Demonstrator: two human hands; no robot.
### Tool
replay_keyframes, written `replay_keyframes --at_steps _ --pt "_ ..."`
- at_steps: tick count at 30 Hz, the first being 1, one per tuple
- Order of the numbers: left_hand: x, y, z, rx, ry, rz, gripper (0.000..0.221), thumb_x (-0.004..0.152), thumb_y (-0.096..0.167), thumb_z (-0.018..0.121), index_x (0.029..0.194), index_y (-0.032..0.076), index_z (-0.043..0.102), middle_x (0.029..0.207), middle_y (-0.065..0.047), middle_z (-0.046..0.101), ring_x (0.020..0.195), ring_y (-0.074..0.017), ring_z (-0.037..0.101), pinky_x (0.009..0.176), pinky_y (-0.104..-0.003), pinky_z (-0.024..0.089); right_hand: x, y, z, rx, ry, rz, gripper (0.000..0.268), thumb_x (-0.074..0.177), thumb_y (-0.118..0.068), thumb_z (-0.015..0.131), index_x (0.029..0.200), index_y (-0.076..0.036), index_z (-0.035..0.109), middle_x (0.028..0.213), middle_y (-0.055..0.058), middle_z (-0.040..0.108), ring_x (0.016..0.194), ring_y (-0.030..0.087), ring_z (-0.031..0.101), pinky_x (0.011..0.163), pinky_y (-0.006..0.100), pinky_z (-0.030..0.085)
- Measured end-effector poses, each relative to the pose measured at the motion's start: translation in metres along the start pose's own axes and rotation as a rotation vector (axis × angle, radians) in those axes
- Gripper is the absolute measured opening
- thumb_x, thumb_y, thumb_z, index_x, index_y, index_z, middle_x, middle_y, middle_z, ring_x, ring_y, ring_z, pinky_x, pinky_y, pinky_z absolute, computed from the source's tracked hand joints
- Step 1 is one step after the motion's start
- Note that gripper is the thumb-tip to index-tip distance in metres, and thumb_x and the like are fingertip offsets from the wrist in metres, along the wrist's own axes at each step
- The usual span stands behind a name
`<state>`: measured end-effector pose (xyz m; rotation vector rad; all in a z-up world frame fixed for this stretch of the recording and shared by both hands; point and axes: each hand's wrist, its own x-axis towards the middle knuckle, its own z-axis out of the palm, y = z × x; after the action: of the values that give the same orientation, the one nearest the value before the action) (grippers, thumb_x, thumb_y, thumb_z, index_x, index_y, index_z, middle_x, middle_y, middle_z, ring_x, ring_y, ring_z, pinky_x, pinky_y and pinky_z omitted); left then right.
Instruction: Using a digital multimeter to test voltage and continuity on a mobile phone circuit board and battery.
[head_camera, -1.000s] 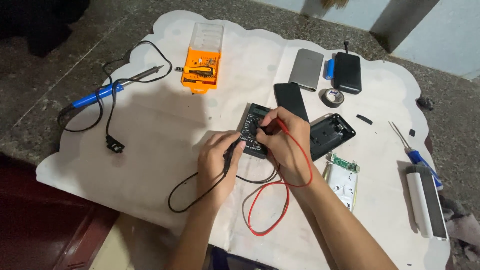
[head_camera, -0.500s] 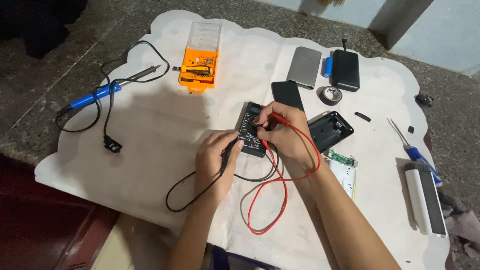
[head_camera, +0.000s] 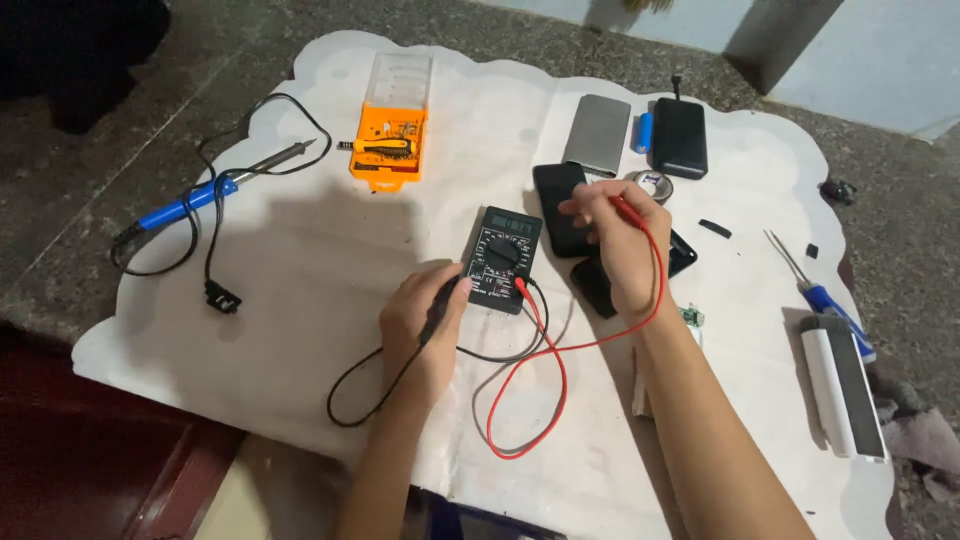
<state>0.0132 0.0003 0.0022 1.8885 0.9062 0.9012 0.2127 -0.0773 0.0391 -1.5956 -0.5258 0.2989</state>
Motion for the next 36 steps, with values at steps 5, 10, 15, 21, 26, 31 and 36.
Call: replay_keyframes --at_steps 5,10,15,21,26,31,36 --pt "0.000 -0.013 0.005 -0.046 0.047 -0.032 0.033 0.101 0.032 0.065 0.120 0.007 0.075 0.115 -0.019 0.074 0.115 -0.0348 0.068 0.100 -0.043 0.054 0.003 -0.003 -0.003 0.140 -0.022 0.095 0.038 0.095 -0.030 0.041 0.099 -0.009 0.072 0.085 0.013 0.075 0.077 0.018 0.067 0.060 0.025 0.049" --pt "-0.001 -0.009 0.003 -0.116 0.087 -0.029 0.031 0.101 0.031 0.066 0.118 0.008 0.076 0.115 -0.018 0.075 0.117 -0.0330 0.069 0.102 -0.042 0.053 0.006 -0.003 -0.003 0.100 -0.008 0.088 0.053 0.092 -0.033 0.035 0.114 -0.010 0.077 0.103 0.015 0.075 0.090 0.023 0.070 0.070 0.027 0.057" --pt "0.001 -0.017 0.007 -0.100 0.115 0.076 0.028 0.103 0.027 0.066 0.117 0.005 0.076 0.112 -0.020 0.075 0.112 -0.0360 0.070 0.098 -0.044 0.055 0.002 -0.002 -0.002 0.206 -0.060 0.030 0.047 0.100 -0.035 0.043 0.111 -0.004 0.077 0.101 0.018 0.077 0.089 0.023 0.075 0.073 0.029 0.062" --pt "0.002 -0.013 0.002 -0.125 0.071 -0.014 0.029 0.102 0.032 0.066 0.117 0.010 0.077 0.115 -0.014 0.075 0.114 -0.0316 0.070 0.102 -0.041 0.053 0.015 0.021 -0.004 0.287 -0.097 -0.013 0.051 0.105 -0.042 0.045 0.113 0.000 0.074 0.102 0.021 0.077 0.087 0.023 0.077 0.074 0.029 0.064" --pt "0.001 -0.009 0.003 -0.086 0.083 -0.017 0.026 0.101 0.031 0.067 0.116 0.012 0.077 0.115 -0.013 0.074 0.114 -0.0300 0.070 0.101 -0.041 0.053 0.017 0.026 -0.003 0.269 -0.103 -0.006 0.056 0.106 -0.047 0.044 0.112 0.001 0.073 0.102 0.022 0.076 0.087 0.023 0.077 0.075 0.030 0.064" --pt "0.002 -0.009 0.001 -0.090 0.097 -0.008 0.027 0.101 0.031 0.067 0.115 0.010 0.077 0.115 -0.015 0.073 0.112 -0.0329 0.070 0.099 -0.043 0.053 0.017 0.023 -0.004 0.272 -0.087 0.050 0.059 0.104 -0.052 0.043 0.110 -0.002 0.074 0.099 0.019 0.078 0.085 0.023 0.079 0.072 0.031 0.065" --pt "0.001 -0.003 0.001 -0.154 0.124 -0.039 0.024 0.099 0.031 0.069 0.114 0.016 0.078 0.120 -0.009 0.071 0.113 -0.0273 0.068 0.102 -0.041 0.052 0.015 0.014 -0.005 0.280 -0.086 0.120 0.068 0.100 -0.057 0.039 0.113 0.000 0.073 0.100 0.021 0.077 0.085 0.025 0.078 0.066 0.032 0.064"
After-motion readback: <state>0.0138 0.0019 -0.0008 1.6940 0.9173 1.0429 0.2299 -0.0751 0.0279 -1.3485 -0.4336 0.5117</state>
